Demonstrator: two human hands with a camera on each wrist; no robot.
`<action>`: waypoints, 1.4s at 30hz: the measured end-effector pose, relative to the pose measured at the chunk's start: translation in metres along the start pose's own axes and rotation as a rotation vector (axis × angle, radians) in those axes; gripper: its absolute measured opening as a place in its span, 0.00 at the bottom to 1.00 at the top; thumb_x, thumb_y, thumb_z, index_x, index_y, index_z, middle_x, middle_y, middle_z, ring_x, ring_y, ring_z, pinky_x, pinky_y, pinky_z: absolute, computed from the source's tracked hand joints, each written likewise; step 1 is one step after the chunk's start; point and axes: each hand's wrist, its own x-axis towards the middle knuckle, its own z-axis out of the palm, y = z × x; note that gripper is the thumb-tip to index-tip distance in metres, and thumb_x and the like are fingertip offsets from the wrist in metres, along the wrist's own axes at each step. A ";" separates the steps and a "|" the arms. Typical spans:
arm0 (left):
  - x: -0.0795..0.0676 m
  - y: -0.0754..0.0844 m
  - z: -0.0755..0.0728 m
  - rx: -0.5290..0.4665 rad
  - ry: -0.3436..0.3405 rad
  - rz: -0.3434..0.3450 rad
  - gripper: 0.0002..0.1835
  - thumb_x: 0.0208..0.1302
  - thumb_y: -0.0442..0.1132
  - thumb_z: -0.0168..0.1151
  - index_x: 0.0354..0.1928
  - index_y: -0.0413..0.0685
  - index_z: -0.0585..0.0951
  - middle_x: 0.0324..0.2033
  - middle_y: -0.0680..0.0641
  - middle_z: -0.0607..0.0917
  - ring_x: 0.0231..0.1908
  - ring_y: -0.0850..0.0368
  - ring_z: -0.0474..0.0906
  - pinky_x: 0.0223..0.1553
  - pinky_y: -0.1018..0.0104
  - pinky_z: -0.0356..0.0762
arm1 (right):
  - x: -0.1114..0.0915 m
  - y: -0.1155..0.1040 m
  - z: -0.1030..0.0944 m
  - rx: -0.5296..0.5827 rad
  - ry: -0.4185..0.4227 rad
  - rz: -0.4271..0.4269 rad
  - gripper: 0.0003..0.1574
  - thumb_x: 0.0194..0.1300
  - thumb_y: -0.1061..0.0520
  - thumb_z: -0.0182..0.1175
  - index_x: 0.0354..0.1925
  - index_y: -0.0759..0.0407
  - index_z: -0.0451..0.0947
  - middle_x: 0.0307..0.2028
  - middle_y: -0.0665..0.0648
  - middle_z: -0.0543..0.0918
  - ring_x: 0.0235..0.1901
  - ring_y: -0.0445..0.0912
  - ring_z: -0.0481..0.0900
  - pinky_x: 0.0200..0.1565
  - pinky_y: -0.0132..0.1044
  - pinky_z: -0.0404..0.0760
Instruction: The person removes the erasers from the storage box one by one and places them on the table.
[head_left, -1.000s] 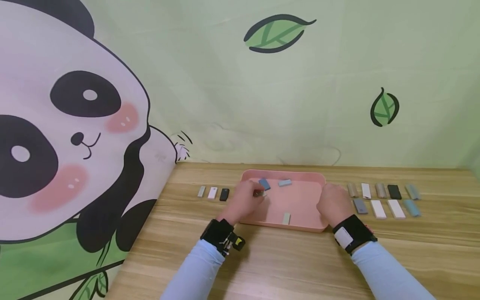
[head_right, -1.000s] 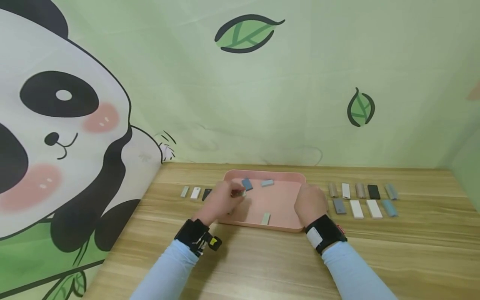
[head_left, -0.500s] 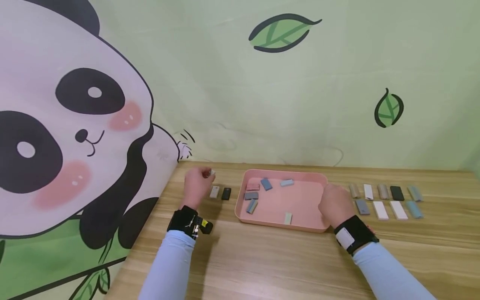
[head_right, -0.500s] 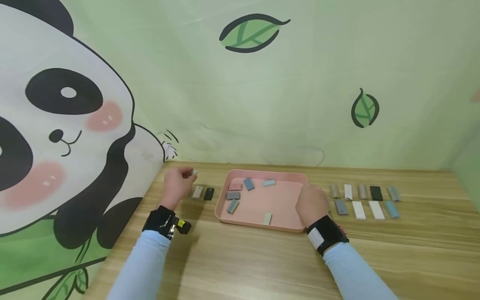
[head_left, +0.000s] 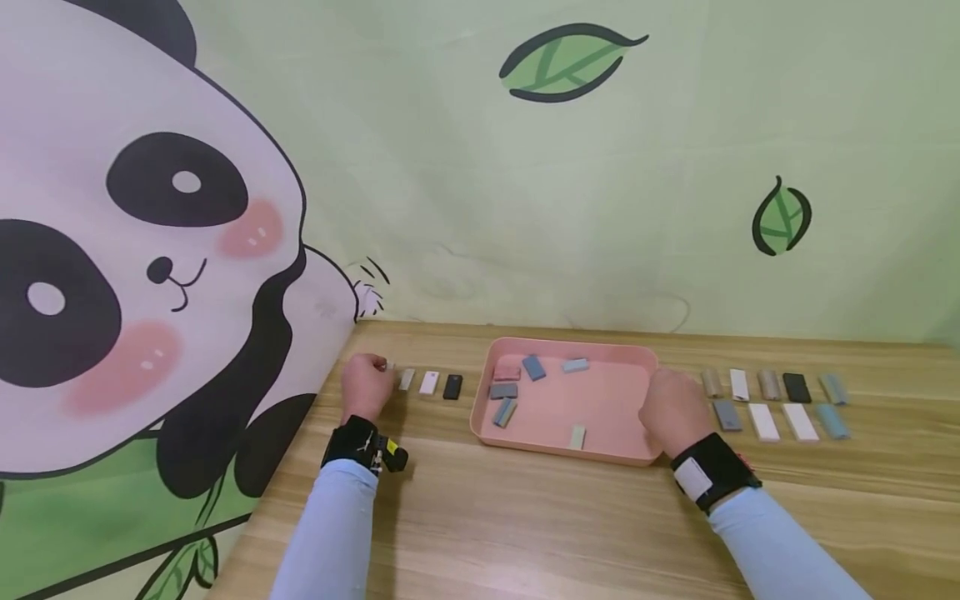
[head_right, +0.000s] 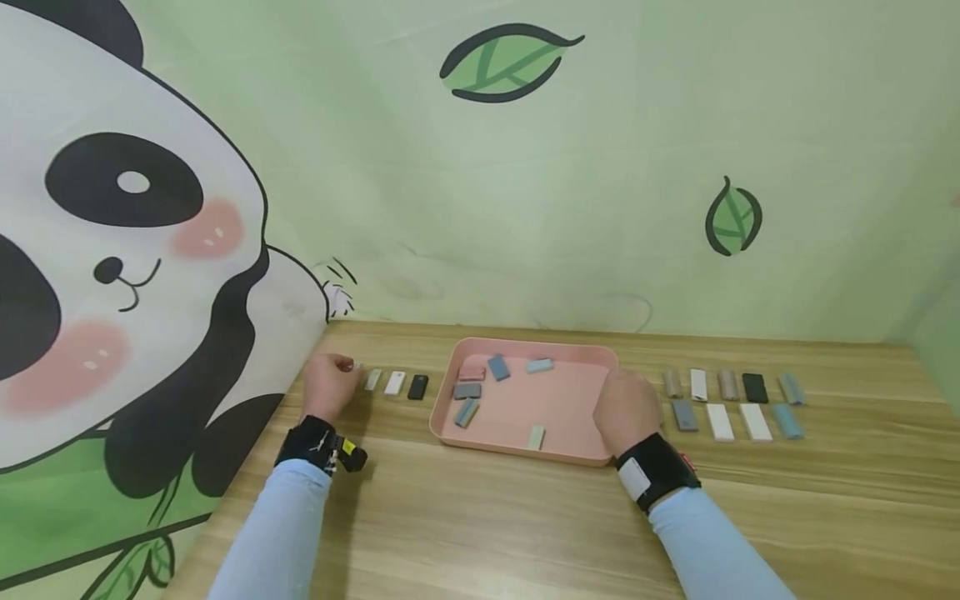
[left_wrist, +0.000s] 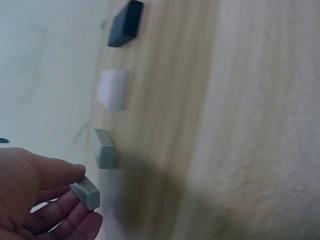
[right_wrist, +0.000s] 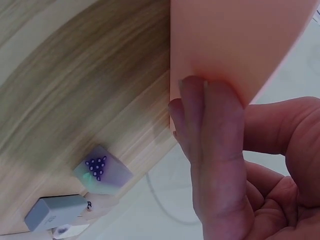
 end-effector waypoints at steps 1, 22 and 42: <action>0.000 -0.002 0.001 0.006 0.001 -0.008 0.14 0.56 0.38 0.63 0.43 0.39 0.83 0.38 0.42 0.84 0.39 0.48 0.77 0.41 0.57 0.75 | 0.000 0.000 0.000 -0.001 0.000 -0.001 0.06 0.51 0.68 0.53 0.19 0.67 0.73 0.17 0.60 0.76 0.19 0.51 0.73 0.24 0.47 0.74; -0.009 0.003 0.004 0.150 0.035 0.010 0.17 0.54 0.39 0.61 0.46 0.40 0.82 0.44 0.40 0.84 0.45 0.43 0.78 0.45 0.52 0.74 | -0.002 -0.003 -0.002 0.007 0.038 -0.013 0.07 0.51 0.68 0.53 0.19 0.68 0.73 0.18 0.62 0.77 0.19 0.52 0.75 0.23 0.48 0.74; -0.118 0.147 0.061 0.059 -0.138 0.422 0.17 0.59 0.46 0.61 0.46 0.44 0.80 0.41 0.43 0.83 0.38 0.53 0.79 0.38 0.60 0.77 | 0.008 0.010 -0.008 0.076 -0.188 0.070 0.07 0.51 0.64 0.55 0.19 0.62 0.72 0.18 0.57 0.73 0.19 0.48 0.72 0.21 0.34 0.67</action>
